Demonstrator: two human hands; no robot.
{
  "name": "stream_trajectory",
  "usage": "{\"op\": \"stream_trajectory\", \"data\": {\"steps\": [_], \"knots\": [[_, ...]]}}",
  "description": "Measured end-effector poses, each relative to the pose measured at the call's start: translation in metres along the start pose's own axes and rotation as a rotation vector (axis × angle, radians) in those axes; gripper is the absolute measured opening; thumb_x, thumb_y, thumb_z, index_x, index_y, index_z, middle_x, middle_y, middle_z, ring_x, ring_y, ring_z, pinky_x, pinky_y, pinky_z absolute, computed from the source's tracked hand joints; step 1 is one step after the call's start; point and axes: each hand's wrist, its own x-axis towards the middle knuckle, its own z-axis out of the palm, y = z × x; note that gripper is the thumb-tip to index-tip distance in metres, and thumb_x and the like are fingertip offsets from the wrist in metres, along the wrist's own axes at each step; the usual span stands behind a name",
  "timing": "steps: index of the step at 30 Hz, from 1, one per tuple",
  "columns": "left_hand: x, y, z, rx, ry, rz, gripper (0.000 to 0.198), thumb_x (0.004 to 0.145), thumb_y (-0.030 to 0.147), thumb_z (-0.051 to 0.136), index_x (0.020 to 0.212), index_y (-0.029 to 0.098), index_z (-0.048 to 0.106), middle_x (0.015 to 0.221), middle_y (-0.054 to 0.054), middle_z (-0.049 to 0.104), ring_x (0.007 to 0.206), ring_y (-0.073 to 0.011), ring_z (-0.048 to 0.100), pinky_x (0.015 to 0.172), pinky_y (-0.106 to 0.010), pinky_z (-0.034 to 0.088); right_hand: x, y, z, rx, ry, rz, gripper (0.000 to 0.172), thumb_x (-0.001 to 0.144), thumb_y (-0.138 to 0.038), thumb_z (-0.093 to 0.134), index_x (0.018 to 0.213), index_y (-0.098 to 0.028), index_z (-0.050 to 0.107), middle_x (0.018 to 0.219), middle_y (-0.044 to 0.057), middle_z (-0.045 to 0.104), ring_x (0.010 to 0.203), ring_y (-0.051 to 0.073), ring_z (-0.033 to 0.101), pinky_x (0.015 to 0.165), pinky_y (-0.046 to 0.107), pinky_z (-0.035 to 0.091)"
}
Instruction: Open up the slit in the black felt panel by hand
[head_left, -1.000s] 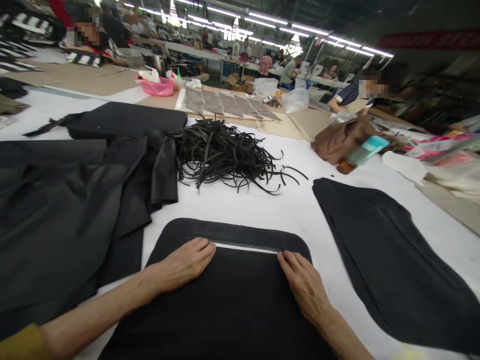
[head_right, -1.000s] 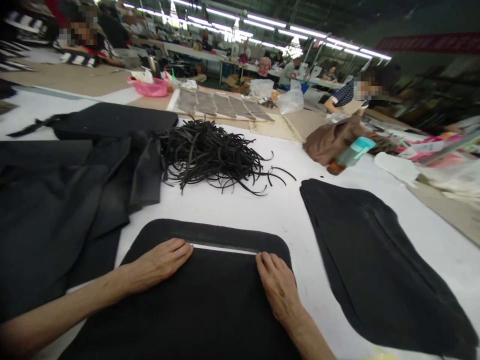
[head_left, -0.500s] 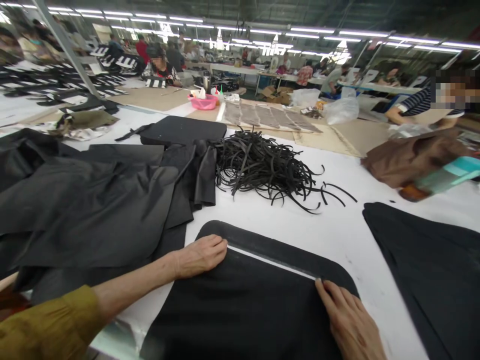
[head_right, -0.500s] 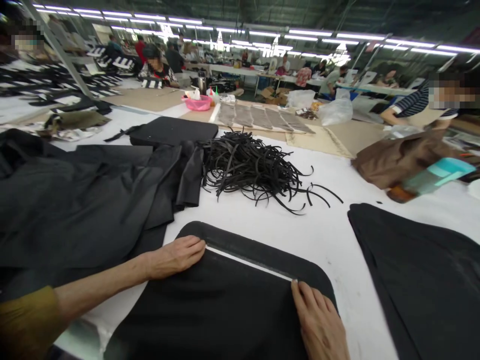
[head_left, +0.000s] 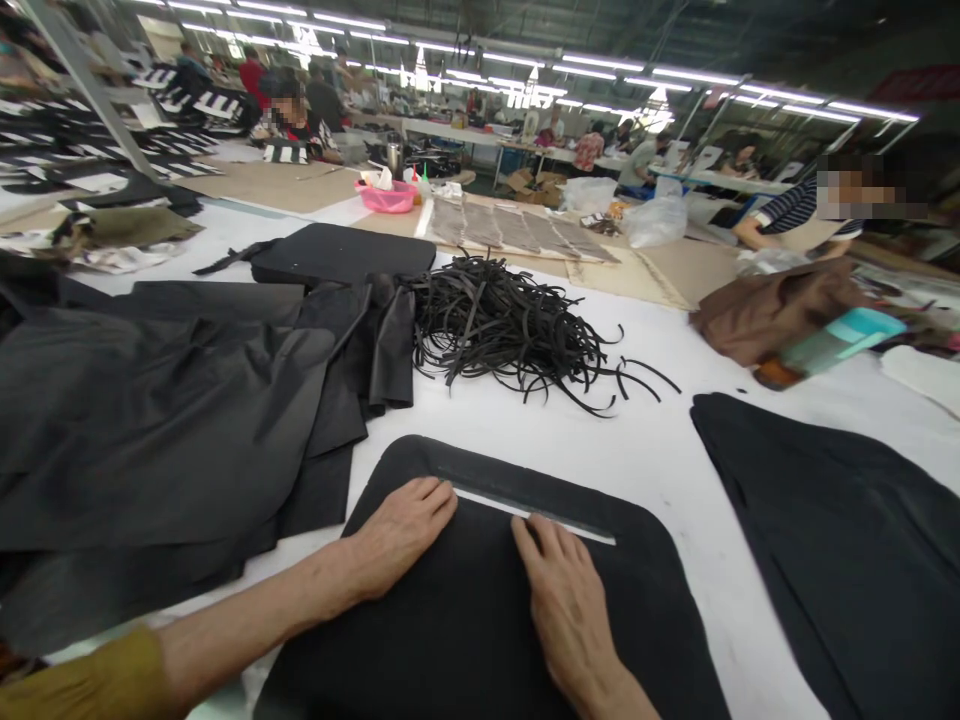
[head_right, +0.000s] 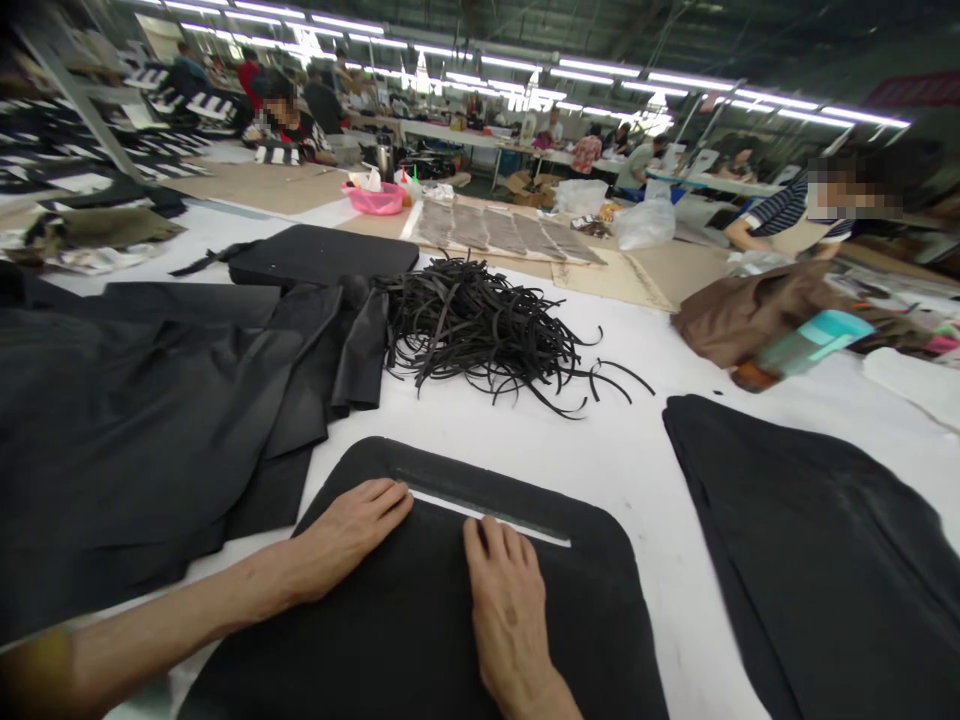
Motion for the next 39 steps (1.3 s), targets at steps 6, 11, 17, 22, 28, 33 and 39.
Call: {"op": "stream_trajectory", "data": {"steps": [6,11,17,22,28,33,39], "knots": [[-0.003,-0.006,0.0,-0.1,-0.011,-0.091,0.047,0.07,0.006,0.05,0.116,0.008,0.044,0.117,-0.012,0.049,0.106,-0.023,0.044,0.095,-0.034,0.04,0.002,-0.009,0.01,-0.032,-0.066,0.011,0.045,0.074,0.002,0.042,0.115,-0.013,0.052,0.111,0.013,0.057,0.098,0.027,0.05,0.083,0.041,0.043],[0.002,-0.009,-0.008,-0.167,0.19,-0.231,0.03,0.084,0.004,0.032,0.1,0.016,0.055,0.114,-0.009,0.05,0.101,-0.019,0.047,0.087,-0.032,0.044,0.016,-0.006,-0.005,0.02,-0.132,0.091,0.027,0.077,0.001,0.045,0.091,-0.017,0.06,0.097,0.008,0.058,0.086,0.023,0.051,0.076,0.036,0.041],[0.021,-0.019,-0.009,-0.177,0.133,-0.182,0.028,0.084,0.006,0.037,0.093,0.018,0.06,0.095,-0.005,0.056,0.086,-0.018,0.047,0.078,-0.032,0.044,0.059,-0.023,0.0,0.111,-0.064,-0.031,0.017,0.084,-0.008,0.048,0.092,-0.019,0.059,0.091,0.005,0.056,0.08,0.019,0.049,0.071,0.032,0.038],[0.027,-0.026,-0.005,-0.221,0.163,-0.187,0.028,0.081,0.004,0.038,0.089,0.018,0.061,0.094,-0.005,0.053,0.086,-0.017,0.046,0.076,-0.028,0.043,0.074,-0.029,0.02,-0.008,-0.09,-0.189,0.016,0.08,-0.007,0.054,0.092,-0.016,0.06,0.086,0.006,0.056,0.079,0.02,0.048,0.068,0.033,0.037],[0.029,-0.03,-0.004,-0.241,0.173,-0.13,0.024,0.082,0.006,0.042,0.091,0.018,0.06,0.095,-0.003,0.055,0.087,-0.0145,0.048,0.077,-0.025,0.043,0.075,-0.03,0.025,-0.116,-0.076,-0.291,0.014,0.079,-0.006,0.051,0.086,-0.015,0.059,0.079,0.006,0.053,0.072,0.021,0.045,0.063,0.035,0.035],[0.031,-0.039,0.002,-0.199,0.188,-0.089,0.011,0.082,0.022,0.056,0.091,0.019,0.059,0.093,-0.003,0.054,0.089,-0.0164,0.049,0.078,-0.027,0.042,0.088,-0.027,0.013,-0.033,-0.186,-0.246,0.014,0.079,-0.006,0.05,0.081,-0.018,0.055,0.082,0.005,0.054,0.076,0.021,0.047,0.065,0.033,0.035],[0.035,-0.042,0.01,-0.102,0.202,-0.018,0.012,0.087,0.021,0.047,0.085,0.017,0.058,0.089,-0.004,0.055,0.083,-0.017,0.049,0.074,-0.029,0.041,0.104,-0.015,0.003,0.135,-0.328,-0.169,0.017,0.085,-0.009,0.045,0.079,-0.02,0.056,0.084,0.003,0.057,0.081,0.017,0.051,0.067,0.027,0.035]]}}
